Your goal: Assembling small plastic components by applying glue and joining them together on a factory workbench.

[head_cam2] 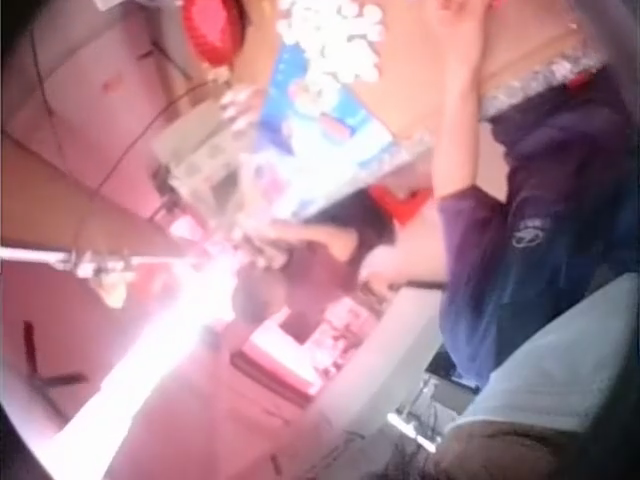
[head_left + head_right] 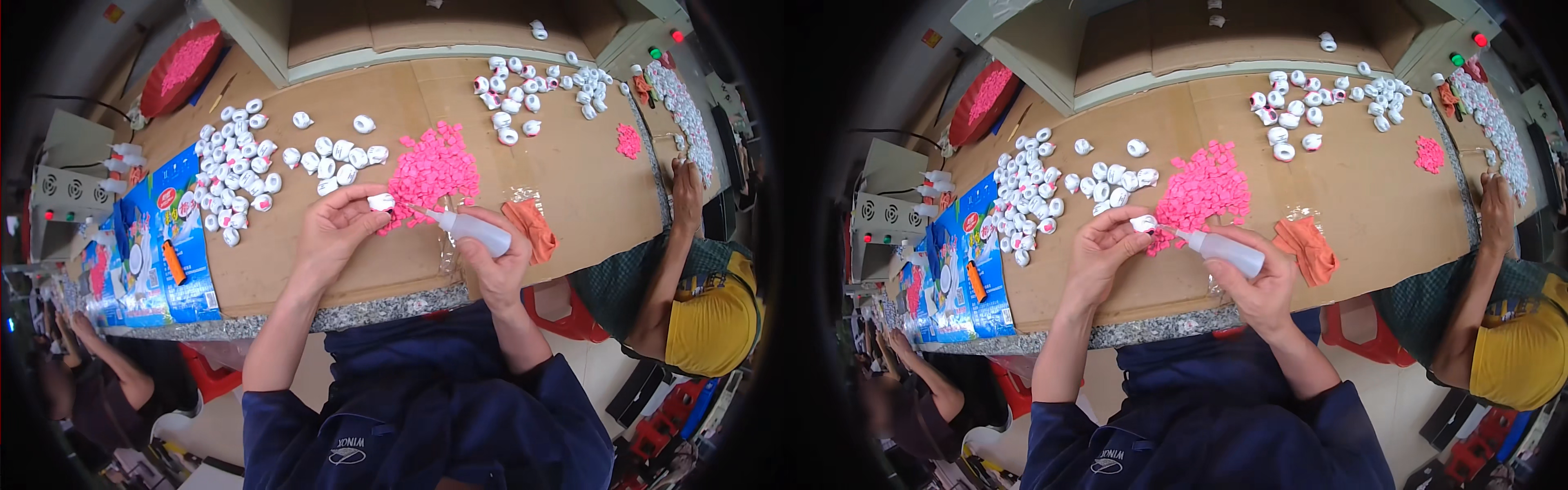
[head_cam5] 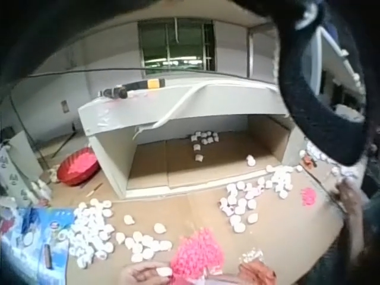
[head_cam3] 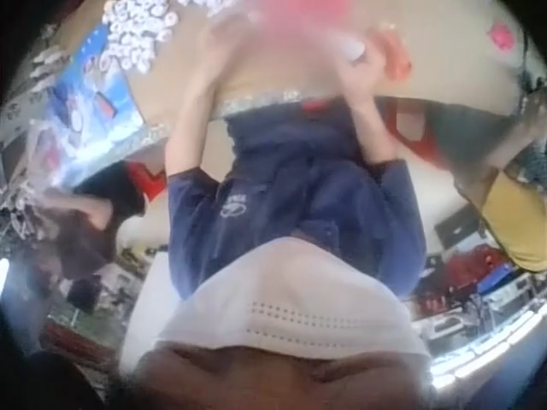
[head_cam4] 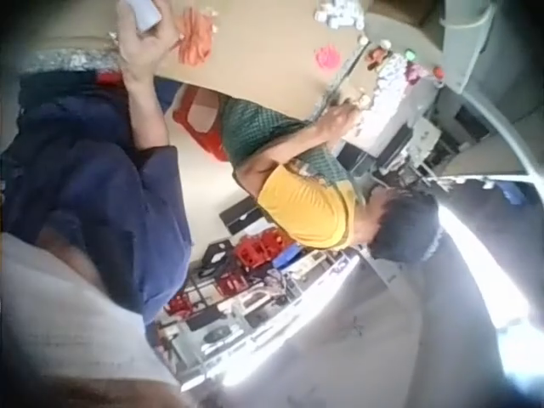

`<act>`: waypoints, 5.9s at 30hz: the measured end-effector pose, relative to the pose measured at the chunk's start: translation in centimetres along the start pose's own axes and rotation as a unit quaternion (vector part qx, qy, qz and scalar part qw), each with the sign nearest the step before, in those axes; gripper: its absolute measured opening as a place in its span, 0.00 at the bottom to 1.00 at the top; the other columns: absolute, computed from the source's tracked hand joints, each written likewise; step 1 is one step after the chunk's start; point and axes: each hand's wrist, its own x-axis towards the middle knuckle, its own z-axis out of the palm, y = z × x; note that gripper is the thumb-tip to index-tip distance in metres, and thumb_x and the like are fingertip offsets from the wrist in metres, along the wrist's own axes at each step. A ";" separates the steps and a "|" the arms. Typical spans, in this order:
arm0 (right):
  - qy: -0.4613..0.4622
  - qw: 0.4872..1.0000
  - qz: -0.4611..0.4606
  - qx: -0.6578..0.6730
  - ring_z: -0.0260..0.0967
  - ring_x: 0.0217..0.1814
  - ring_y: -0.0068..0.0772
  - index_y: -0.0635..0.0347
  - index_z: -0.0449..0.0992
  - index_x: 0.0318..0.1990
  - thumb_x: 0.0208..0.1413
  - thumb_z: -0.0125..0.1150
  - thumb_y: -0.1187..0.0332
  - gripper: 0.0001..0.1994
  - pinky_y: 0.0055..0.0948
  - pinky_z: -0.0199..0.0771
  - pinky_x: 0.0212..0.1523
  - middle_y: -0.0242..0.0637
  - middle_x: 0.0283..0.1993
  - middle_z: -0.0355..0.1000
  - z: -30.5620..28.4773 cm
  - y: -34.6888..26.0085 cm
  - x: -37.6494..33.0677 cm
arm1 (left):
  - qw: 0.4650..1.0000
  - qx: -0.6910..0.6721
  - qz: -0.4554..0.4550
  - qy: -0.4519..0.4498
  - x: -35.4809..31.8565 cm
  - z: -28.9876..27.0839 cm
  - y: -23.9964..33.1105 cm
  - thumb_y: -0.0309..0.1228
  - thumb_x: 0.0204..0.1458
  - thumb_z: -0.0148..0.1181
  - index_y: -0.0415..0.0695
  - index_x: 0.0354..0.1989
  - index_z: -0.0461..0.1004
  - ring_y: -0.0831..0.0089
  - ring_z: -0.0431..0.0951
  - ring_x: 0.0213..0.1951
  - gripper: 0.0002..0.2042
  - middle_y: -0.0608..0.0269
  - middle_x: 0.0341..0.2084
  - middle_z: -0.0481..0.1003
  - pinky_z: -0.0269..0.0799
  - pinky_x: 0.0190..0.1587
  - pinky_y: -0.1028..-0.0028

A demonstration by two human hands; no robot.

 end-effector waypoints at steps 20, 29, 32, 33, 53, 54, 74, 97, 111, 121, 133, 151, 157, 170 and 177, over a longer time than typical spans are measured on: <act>0.003 0.996 -0.025 -0.084 0.68 0.29 0.19 0.69 0.74 0.38 0.47 0.61 0.71 0.12 0.17 0.67 0.30 0.36 0.30 0.73 0.4 0.2 0.4 | 1.000 -0.013 0.006 -0.013 -0.2 0.5 0.0 0.15 0.45 0.55 0.33 0.45 0.67 0.76 0.74 0.38 0.16 0.57 0.36 0.73 0.71 0.43 0.79; -0.001 0.997 0.001 -0.080 0.67 0.27 0.18 0.69 0.74 0.38 0.47 0.61 0.70 0.12 0.16 0.66 0.28 0.35 0.29 0.73 0.2 0.2 0.2 | 1.000 -0.008 0.003 0.009 -0.2 0.3 0.0 0.15 0.45 0.56 0.34 0.44 0.67 0.76 0.74 0.37 0.16 0.57 0.36 0.74 0.71 0.41 0.79; 0.002 0.997 0.002 -0.073 0.67 0.27 0.18 0.69 0.74 0.38 0.47 0.61 0.71 0.12 0.16 0.66 0.28 0.35 0.29 0.73 0.3 0.2 0.2 | 1.000 -0.006 0.002 0.007 -0.2 0.2 0.0 0.16 0.45 0.56 0.34 0.44 0.68 0.76 0.74 0.37 0.16 0.58 0.35 0.74 0.71 0.41 0.79; 0.002 0.998 -0.003 -0.070 0.67 0.27 0.18 0.69 0.74 0.38 0.47 0.60 0.71 0.12 0.16 0.66 0.28 0.35 0.29 0.73 0.3 0.3 0.2 | 1.000 -0.005 0.001 0.004 -0.2 0.2 0.0 0.16 0.45 0.56 0.34 0.44 0.68 0.76 0.74 0.36 0.15 0.58 0.35 0.74 0.71 0.40 0.79; 0.006 0.998 0.001 -0.070 0.66 0.28 0.18 0.69 0.74 0.38 0.48 0.59 0.70 0.12 0.17 0.66 0.29 0.36 0.29 0.73 0.3 0.2 0.1 | 1.000 -0.010 -0.006 0.012 -0.4 0.4 0.2 0.16 0.44 0.57 0.34 0.43 0.68 0.76 0.75 0.35 0.15 0.58 0.33 0.74 0.72 0.39 0.79; 0.009 0.998 0.001 -0.068 0.66 0.28 0.18 0.70 0.74 0.38 0.49 0.59 0.70 0.12 0.17 0.65 0.29 0.36 0.29 0.73 0.3 0.2 0.1 | 1.000 -0.013 -0.008 0.009 -0.4 0.5 0.2 0.16 0.44 0.57 0.34 0.43 0.68 0.76 0.75 0.35 0.15 0.57 0.34 0.74 0.72 0.39 0.79; 0.013 0.998 0.002 -0.066 0.66 0.28 0.18 0.70 0.74 0.39 0.48 0.60 0.70 0.13 0.17 0.65 0.29 0.35 0.29 0.72 0.1 0.5 0.2 | 1.000 -0.018 0.010 0.015 -0.4 0.4 0.2 0.16 0.43 0.58 0.33 0.42 0.68 0.76 0.75 0.35 0.15 0.58 0.34 0.74 0.72 0.37 0.79; 0.004 0.996 -0.008 -0.083 0.67 0.26 0.18 0.69 0.74 0.38 0.46 0.61 0.72 0.12 0.17 0.66 0.27 0.36 0.28 0.73 0.2 0.5 0.1 | 1.000 -0.024 0.019 -0.001 -0.3 0.2 0.0 0.15 0.46 0.55 0.32 0.44 0.67 0.73 0.75 0.39 0.15 0.54 0.37 0.73 0.72 0.43 0.78; 0.013 0.996 -0.014 -0.083 0.67 0.26 0.18 0.68 0.75 0.37 0.46 0.60 0.73 0.11 0.17 0.66 0.27 0.34 0.27 0.73 0.3 0.3 0.3 | 1.000 -0.005 -0.016 0.006 -0.5 0.5 0.3 0.16 0.44 0.58 0.33 0.43 0.68 0.76 0.75 0.36 0.15 0.56 0.34 0.74 0.72 0.42 0.80; 0.098 0.995 -0.031 -0.014 0.67 0.35 0.19 0.69 0.71 0.42 0.44 0.62 0.75 0.16 0.17 0.66 0.36 0.35 0.35 0.71 -0.9 0.0 0.2 | 1.000 -0.021 0.001 0.018 -0.6 0.2 0.7 0.15 0.43 0.57 0.33 0.41 0.69 0.76 0.75 0.33 0.14 0.57 0.31 0.75 0.73 0.39 0.80; 0.072 0.965 0.001 -0.253 0.65 0.42 0.18 0.64 0.69 0.42 0.45 0.59 0.78 0.13 0.18 0.66 0.40 0.34 0.40 0.69 -2.4 0.0 -0.4 | 0.999 -0.016 0.040 0.033 -1.0 0.1 0.5 0.14 0.43 0.56 0.33 0.43 0.68 0.74 0.74 0.36 0.16 0.56 0.34 0.74 0.72 0.40 0.77; -0.083 0.850 -0.189 -0.485 0.67 0.39 0.37 0.57 0.74 0.30 0.36 0.53 0.71 0.10 0.33 0.69 0.37 0.36 0.31 0.69 5.3 3.2 0.5 | 0.996 0.008 0.031 0.087 -6.9 -1.7 -1.8 0.22 0.49 0.53 0.35 0.43 0.66 0.73 0.74 0.33 0.12 0.56 0.35 0.72 0.70 0.36 0.77; -0.129 0.838 -0.162 -0.505 0.67 0.34 0.40 0.63 0.73 0.19 0.27 0.55 0.71 0.07 0.34 0.69 0.31 0.40 0.25 0.68 8.5 4.7 1.7 | 0.989 0.080 0.042 0.117 -7.1 -4.5 -2.7 0.28 0.50 0.55 0.35 0.42 0.68 0.73 0.70 0.34 0.13 0.57 0.33 0.71 0.66 0.37 0.78; -0.098 0.993 -0.059 -0.038 0.68 0.28 0.35 0.65 0.68 0.27 0.41 0.55 0.77 0.04 0.30 0.65 0.26 0.41 0.24 0.68 4.9 1.3 -1.7 | 0.988 0.137 0.051 0.043 -4.0 -0.9 -2.2 0.34 0.50 0.55 0.34 0.40 0.70 0.71 0.72 0.37 0.15 0.57 0.34 0.73 0.68 0.43 0.74; -0.082 0.996 -0.029 0.000 0.69 0.24 0.28 0.64 0.66 0.27 0.40 0.55 0.78 0.05 0.27 0.65 0.24 0.36 0.23 0.69 4.5 4.0 -2.0 | 0.991 0.128 0.018 0.045 -4.2 0.5 -1.8 0.34 0.50 0.56 0.34 0.41 0.70 0.71 0.71 0.39 0.16 0.57 0.36 0.73 0.67 0.44 0.73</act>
